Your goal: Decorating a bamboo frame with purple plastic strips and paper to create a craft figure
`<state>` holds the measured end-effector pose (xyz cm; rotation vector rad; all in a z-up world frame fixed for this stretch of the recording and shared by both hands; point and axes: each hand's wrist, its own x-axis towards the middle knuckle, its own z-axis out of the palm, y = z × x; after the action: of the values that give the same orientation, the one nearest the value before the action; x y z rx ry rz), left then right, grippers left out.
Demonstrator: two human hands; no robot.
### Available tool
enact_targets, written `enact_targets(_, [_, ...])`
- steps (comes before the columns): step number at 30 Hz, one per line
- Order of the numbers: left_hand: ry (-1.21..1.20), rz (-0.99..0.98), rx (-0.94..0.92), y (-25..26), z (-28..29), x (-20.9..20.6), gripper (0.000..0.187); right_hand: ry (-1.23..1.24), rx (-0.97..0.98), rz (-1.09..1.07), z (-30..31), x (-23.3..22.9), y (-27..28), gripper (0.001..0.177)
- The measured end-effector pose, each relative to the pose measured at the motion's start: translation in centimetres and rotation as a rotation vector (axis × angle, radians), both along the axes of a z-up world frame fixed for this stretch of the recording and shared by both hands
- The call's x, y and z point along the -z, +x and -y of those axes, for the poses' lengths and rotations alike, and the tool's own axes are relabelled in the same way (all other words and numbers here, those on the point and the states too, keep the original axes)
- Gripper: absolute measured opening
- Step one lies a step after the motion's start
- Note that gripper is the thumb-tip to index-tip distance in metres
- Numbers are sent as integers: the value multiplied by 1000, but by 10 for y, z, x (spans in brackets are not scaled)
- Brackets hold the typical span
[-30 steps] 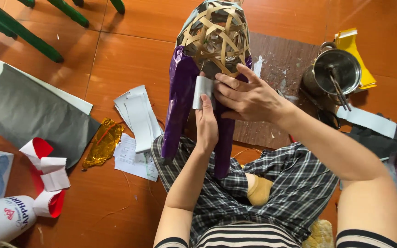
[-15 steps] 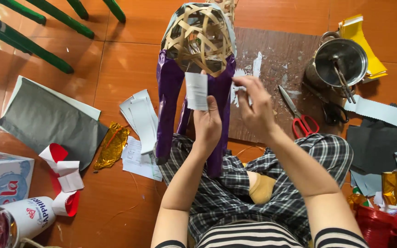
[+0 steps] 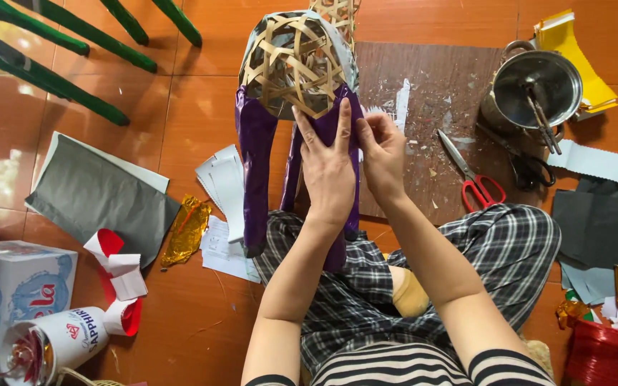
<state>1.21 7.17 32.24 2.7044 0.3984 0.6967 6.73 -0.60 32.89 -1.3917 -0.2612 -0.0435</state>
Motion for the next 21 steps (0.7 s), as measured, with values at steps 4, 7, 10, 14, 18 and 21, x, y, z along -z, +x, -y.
enact_targets(4, [-210,79,119,-15,-2,-9,79,189,-28,-188,-8,9,6,17])
enact_targets(7, [-551,98,200,-47,-2,-13,85,212,-8,-258,-8,15,10,22])
enact_targets(10, [-888,-101,158,-84,4,-24,114,317,-2,-314,-18,14,7,25])
enact_targets(14, [-1069,-346,24,-116,22,-26,134,483,-241,-537,-17,-21,5,51])
enact_targets(18, [-1020,-298,9,-117,32,-9,134,564,-345,-854,-24,-49,-22,62])
enact_targets(21, [-977,-261,28,-109,30,1,135,510,-343,-835,-32,-32,-8,63])
